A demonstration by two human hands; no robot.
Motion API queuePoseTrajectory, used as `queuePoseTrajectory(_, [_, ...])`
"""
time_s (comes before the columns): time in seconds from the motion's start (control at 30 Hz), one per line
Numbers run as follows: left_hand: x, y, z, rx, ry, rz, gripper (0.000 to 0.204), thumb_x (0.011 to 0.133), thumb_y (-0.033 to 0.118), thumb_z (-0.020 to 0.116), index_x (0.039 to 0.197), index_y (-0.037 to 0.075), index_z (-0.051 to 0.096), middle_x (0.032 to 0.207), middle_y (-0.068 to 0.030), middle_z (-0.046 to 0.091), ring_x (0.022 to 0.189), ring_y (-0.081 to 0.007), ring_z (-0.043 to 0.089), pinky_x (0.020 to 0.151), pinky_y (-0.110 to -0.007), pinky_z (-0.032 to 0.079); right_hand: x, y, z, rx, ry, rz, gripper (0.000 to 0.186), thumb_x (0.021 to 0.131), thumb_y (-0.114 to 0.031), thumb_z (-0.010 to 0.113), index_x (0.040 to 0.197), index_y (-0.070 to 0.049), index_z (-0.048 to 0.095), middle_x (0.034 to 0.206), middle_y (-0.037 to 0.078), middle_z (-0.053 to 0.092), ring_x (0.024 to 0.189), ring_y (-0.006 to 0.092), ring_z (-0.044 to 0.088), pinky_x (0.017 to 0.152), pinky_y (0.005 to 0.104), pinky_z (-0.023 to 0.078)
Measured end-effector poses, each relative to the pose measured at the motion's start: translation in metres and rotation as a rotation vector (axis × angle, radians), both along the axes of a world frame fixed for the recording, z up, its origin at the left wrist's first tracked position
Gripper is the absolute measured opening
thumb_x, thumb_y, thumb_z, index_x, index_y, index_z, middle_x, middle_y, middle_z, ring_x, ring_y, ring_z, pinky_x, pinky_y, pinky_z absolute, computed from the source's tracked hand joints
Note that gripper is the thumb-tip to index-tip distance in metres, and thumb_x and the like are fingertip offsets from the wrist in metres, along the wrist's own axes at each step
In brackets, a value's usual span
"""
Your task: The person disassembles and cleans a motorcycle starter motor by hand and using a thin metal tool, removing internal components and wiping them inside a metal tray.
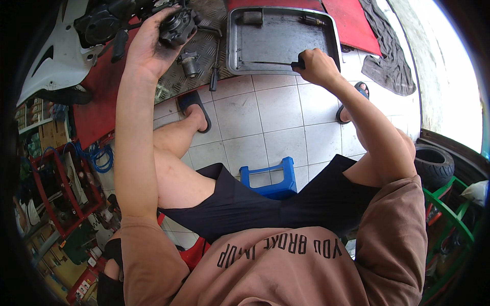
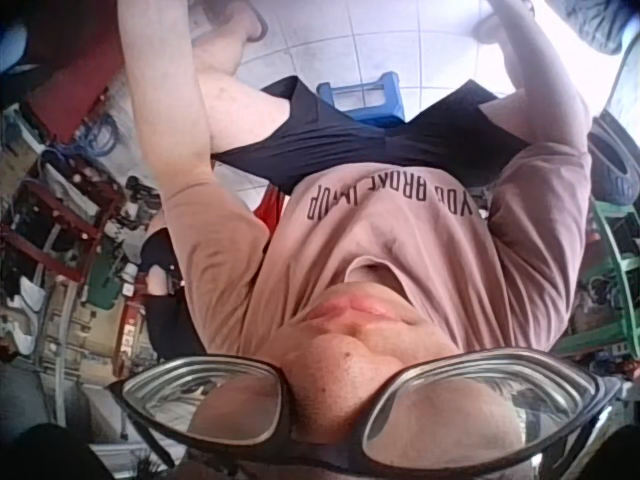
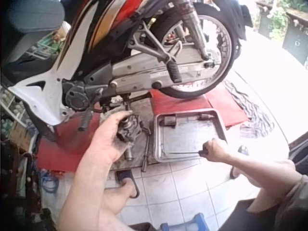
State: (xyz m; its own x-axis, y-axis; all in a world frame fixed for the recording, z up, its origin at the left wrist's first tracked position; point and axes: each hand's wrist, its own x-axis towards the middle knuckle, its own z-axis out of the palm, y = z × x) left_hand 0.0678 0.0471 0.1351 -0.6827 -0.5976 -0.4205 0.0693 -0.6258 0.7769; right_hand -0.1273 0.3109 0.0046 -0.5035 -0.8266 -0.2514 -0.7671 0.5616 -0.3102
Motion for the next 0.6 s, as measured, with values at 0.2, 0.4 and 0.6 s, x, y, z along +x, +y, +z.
queuePoseTrajectory(0.2, [-0.0020,0.0001,-0.0027,-0.012,0.021,-0.030,0.017,0.087,0.009,0.063,0.101,0.002,0.059,0.096,-0.0091,0.064,0.091,-0.0217,0.064,0.086,-0.040,0.054,-0.0013,0.0018,-0.0013,-0.020,-0.020,-0.001,0.026,0.079,-0.026,0.071,0.083,-0.001,0.067,0.077,0.020,0.066,0.074,0.0380,0.065,0.069,0.0442,0.053])
queuePoseTrajectory(0.4, [-0.0039,0.0012,-0.0017,0.004,0.024,-0.021,0.017,0.086,0.008,0.063,0.101,0.001,0.058,0.097,-0.0103,0.064,0.092,-0.0230,0.064,0.085,-0.041,0.054,-0.0018,0.0003,-0.0002,-0.036,-0.024,0.004,0.026,0.080,-0.026,0.071,0.084,0.000,0.067,0.077,0.020,0.066,0.075,0.0379,0.065,0.069,0.0439,0.053])
queuePoseTrajectory(0.6, [-0.0050,0.0024,-0.0011,0.007,0.034,-0.016,0.017,0.086,0.008,0.063,0.101,0.001,0.058,0.097,-0.0108,0.064,0.093,-0.0235,0.064,0.086,-0.040,0.054,-0.0011,0.0001,-0.0016,-0.011,-0.018,-0.007,0.027,0.080,-0.026,0.071,0.084,0.000,0.067,0.077,0.020,0.066,0.075,0.0368,0.066,0.069,0.0437,0.053])
